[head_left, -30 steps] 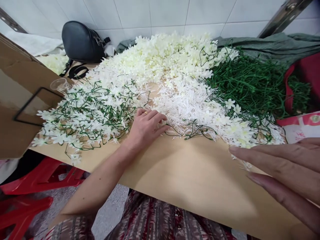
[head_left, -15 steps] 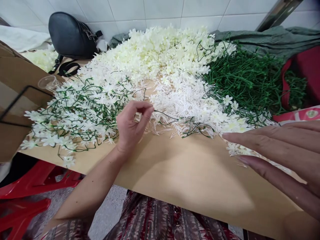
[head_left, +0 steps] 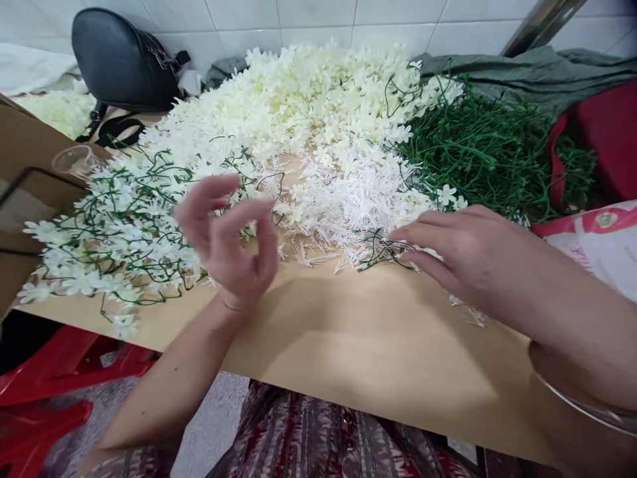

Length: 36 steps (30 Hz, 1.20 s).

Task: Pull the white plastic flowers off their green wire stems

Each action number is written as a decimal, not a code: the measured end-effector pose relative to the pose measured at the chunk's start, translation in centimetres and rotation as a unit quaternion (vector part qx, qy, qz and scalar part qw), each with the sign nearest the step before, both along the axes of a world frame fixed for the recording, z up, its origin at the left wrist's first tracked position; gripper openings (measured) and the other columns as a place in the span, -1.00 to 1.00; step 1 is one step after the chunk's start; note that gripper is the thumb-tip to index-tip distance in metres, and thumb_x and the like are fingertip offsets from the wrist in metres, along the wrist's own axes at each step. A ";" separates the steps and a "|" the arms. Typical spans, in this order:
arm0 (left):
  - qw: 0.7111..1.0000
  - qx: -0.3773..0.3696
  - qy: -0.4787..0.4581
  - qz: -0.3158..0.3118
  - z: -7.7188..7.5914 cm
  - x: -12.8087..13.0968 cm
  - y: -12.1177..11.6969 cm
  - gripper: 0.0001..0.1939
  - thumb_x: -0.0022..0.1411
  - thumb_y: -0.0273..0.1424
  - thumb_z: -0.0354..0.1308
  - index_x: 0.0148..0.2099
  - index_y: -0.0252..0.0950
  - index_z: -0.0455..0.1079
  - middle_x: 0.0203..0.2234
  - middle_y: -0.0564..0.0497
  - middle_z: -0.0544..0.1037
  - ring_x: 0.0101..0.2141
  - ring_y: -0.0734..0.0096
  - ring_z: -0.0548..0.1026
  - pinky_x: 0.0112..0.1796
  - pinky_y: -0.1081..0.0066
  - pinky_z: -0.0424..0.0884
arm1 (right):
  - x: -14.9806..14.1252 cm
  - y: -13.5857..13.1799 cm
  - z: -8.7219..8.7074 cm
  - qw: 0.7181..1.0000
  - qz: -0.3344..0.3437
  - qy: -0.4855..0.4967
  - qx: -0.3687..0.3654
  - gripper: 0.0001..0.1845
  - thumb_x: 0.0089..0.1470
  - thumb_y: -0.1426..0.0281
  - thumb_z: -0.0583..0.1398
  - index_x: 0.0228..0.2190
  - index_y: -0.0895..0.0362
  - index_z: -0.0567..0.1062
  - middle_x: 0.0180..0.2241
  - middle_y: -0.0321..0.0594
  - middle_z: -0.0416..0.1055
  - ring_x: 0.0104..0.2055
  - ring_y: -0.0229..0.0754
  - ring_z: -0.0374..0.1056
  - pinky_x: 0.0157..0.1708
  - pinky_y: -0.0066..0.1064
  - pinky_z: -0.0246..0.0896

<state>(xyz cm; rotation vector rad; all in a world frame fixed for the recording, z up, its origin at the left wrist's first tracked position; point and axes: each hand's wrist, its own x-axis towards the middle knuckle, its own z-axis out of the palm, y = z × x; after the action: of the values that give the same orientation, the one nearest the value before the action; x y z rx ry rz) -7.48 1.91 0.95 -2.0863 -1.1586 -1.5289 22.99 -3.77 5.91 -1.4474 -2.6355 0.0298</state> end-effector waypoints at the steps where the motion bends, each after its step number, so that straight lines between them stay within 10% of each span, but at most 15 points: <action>1: 0.999 0.001 0.028 -0.041 -0.1 1.0 -0.5 -0.81 0.45 -0.40 0.11 0.06 -0.08 0.37 0.07 -0.04 0.41 0.09 0.23 0.42 -0.05 0.21 0.48 | -1.0 0.6 -0.1 1.000 -0.013 -0.002 -0.002 -0.70 0.38 0.47 0.02 -0.18 0.08 0.56 -0.22 -0.10 0.53 -0.30 -0.07 0.42 -0.23 -0.20 0.16; 6: 0.970 -0.102 0.116 -0.188 -1.3 3.6 -0.8 -0.75 0.42 -0.55 0.12 0.08 -0.22 0.40 -0.03 -0.08 0.57 -0.02 0.30 0.55 0.00 0.25 0.50 | -3.1 2.5 -1.6 0.998 0.021 -0.052 -0.042 -0.71 0.31 0.56 0.04 -0.36 0.09 0.50 -0.33 -0.14 0.42 -0.36 -0.11 0.31 -0.28 -0.24 0.08; 17: 0.949 -0.188 0.121 -0.224 -2.3 3.8 -1.0 -0.79 0.45 -0.50 0.12 0.08 -0.28 0.44 -0.03 -0.15 0.61 0.00 0.29 0.57 0.03 0.26 0.47 | -0.2 1.7 0.8 0.980 -0.059 0.185 0.035 -0.85 0.25 0.41 0.16 -0.35 -0.03 0.48 -0.29 -0.14 0.56 -0.23 0.06 0.46 -0.26 -0.15 0.23; 23: 0.920 -0.244 0.042 -0.304 -1.4 4.6 -1.9 -0.67 0.43 -0.27 0.22 0.15 -0.29 0.41 -0.10 -0.12 0.65 -0.16 0.38 0.62 -0.08 0.34 0.52 | -1.7 1.0 0.6 0.970 0.006 0.239 -0.055 -0.88 0.26 0.39 0.19 -0.32 -0.01 0.53 -0.33 -0.23 0.57 -0.31 -0.08 0.46 -0.27 -0.23 0.25; 30: 0.897 -0.295 0.008 -0.328 -1.6 4.9 -2.0 -0.97 0.39 -0.41 0.27 -0.15 -0.25 0.52 -0.35 0.04 0.67 -0.33 0.49 0.61 -0.27 0.47 0.47 | -2.8 1.4 -0.7 0.979 0.016 0.166 -0.115 -0.74 0.25 0.47 0.10 -0.29 0.01 0.59 -0.30 -0.19 0.57 -0.27 -0.08 0.46 -0.26 -0.27 0.20; 36: 0.814 -0.439 -0.208 -0.319 -1.0 4.6 -1.8 -0.82 0.38 -0.25 0.28 -0.18 -0.26 0.52 -0.41 0.02 0.63 -0.39 0.48 0.58 -0.30 0.46 0.51 | -0.5 2.2 -0.7 0.992 -0.046 0.061 -0.099 -0.78 0.20 0.48 0.13 -0.37 0.02 0.55 -0.39 -0.22 0.54 -0.40 -0.11 0.37 -0.32 -0.27 0.08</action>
<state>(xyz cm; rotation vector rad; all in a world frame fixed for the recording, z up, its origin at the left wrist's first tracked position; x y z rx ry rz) -2.88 0.07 -0.04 -3.0844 -1.6516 -2.0832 22.49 -1.61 5.19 -1.5714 -2.5242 0.3672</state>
